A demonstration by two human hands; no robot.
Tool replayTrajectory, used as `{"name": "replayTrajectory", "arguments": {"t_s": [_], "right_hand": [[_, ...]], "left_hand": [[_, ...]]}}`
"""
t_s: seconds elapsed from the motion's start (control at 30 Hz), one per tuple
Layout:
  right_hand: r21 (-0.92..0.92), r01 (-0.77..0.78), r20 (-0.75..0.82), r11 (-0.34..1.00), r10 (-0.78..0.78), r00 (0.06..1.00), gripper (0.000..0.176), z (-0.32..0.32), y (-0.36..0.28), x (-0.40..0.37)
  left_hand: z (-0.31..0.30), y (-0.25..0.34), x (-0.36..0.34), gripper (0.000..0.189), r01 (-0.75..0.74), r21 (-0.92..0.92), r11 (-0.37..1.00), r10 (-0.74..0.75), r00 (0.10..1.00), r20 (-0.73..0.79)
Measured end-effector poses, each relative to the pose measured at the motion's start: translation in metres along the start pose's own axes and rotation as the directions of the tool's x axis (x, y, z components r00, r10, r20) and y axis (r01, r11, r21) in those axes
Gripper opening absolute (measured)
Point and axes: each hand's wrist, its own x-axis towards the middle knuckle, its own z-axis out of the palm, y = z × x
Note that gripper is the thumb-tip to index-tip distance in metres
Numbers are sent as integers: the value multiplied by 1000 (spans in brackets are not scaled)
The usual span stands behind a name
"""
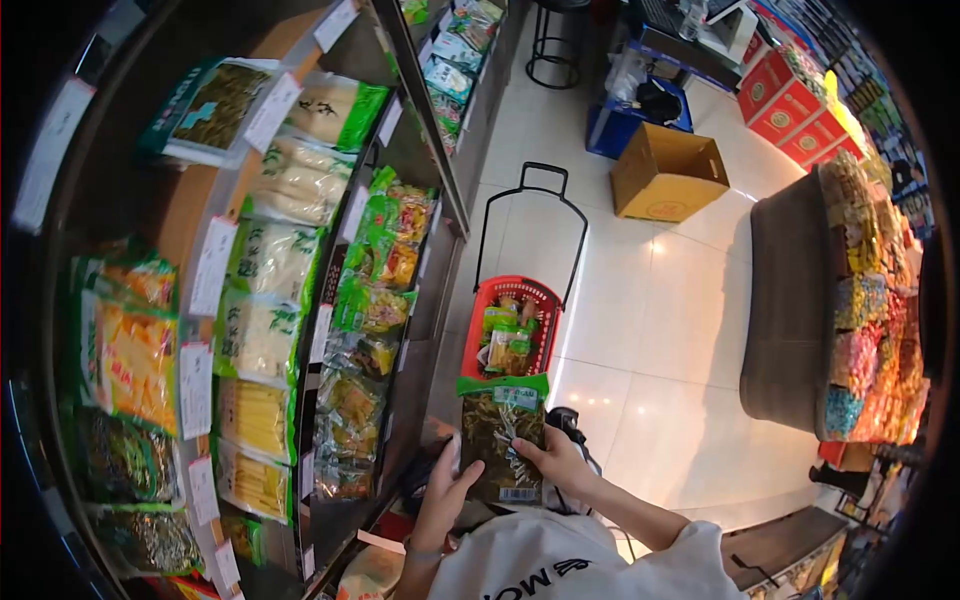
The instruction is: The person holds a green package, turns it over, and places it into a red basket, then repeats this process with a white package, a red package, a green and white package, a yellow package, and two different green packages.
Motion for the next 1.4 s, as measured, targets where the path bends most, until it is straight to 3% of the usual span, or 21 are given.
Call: {"name": "replayTrajectory", "arguments": {"t_s": [0.2,0.37,0.47,0.5,0.53,0.57,0.6,0.67,0.8,0.87,0.93,0.97,1.0,1.03,1.07,1.13,1.2,1.27,1.33,1.37,1.4], "right_hand": [[-53,61,-239,997,-72,968,36,-35,70,97],[-124,197,-367,973,-229,901,38,-60,124,178],[-407,-93,-481,909,-126,867,47,-112,236,234],[-412,-91,-478,907,-130,869,47,-117,241,226],[-498,-343,-553,796,13,833,45,-120,245,218],[-539,-565,-640,625,132,757,44,-116,247,212],[-544,-554,-633,629,125,764,44,-109,245,205],[-565,12,-187,825,-142,972,32,-98,225,195],[-467,374,85,801,-380,921,17,-11,60,161],[-234,419,119,877,-401,908,16,56,-47,127],[-354,722,276,595,-671,688,18,108,-131,92],[-303,793,335,528,-720,607,16,132,-164,70],[-250,851,380,461,-762,524,14,154,-194,51],[-197,956,458,215,-842,284,17,177,-222,38],[-179,966,486,188,-837,253,17,201,-243,30],[-189,982,501,-17,-862,82,24,248,-277,14],[-253,954,518,-161,-856,-7,33,294,-297,17],[-328,924,560,-197,-828,22,46,319,-300,27],[-473,866,599,-161,-780,183,55,334,-298,37],[-429,876,576,-221,-814,77,56,336,-296,42],[-426,875,579,-231,-813,67,56,337,-296,47]], "left_hand": [[-42,-96,121,52,-219,424,879,245,970,-7],[-77,-170,214,51,-240,425,873,266,964,-3],[-99,-208,231,46,-106,648,754,245,961,-128],[-104,-215,227,45,-12,789,615,228,960,-163],[-111,-219,222,44,88,892,444,220,954,-204],[-121,-225,216,39,-62,868,493,336,934,-124],[-119,-207,205,39,-63,870,489,346,929,-127],[-110,-163,169,32,-123,690,713,322,932,-167],[-79,-3,77,24,-301,774,557,619,772,-145],[-56,82,21,24,-434,754,493,776,612,-156],[-28,150,-51,34,-531,673,515,833,496,-246],[-28,168,-72,35,-555,776,301,945,285,-162],[-30,190,-93,30,-430,899,83,995,79,-54],[-33,204,-112,31,-284,956,75,997,5,-76],[-39,215,-123,32,-136,987,82,994,-67,-92],[-51,247,-128,39,-47,982,184,969,-159,-189],[-62,266,-124,46,76,966,248,957,-174,-232],[-76,277,-114,46,-14,880,475,880,-18,-475],[-91,275,-103,52,80,922,378,924,-91,-371],[-92,278,-100,52,27,890,456,889,-68,-453],[-92,279,-98,51,-24,847,532,846,-38,-532]]}}
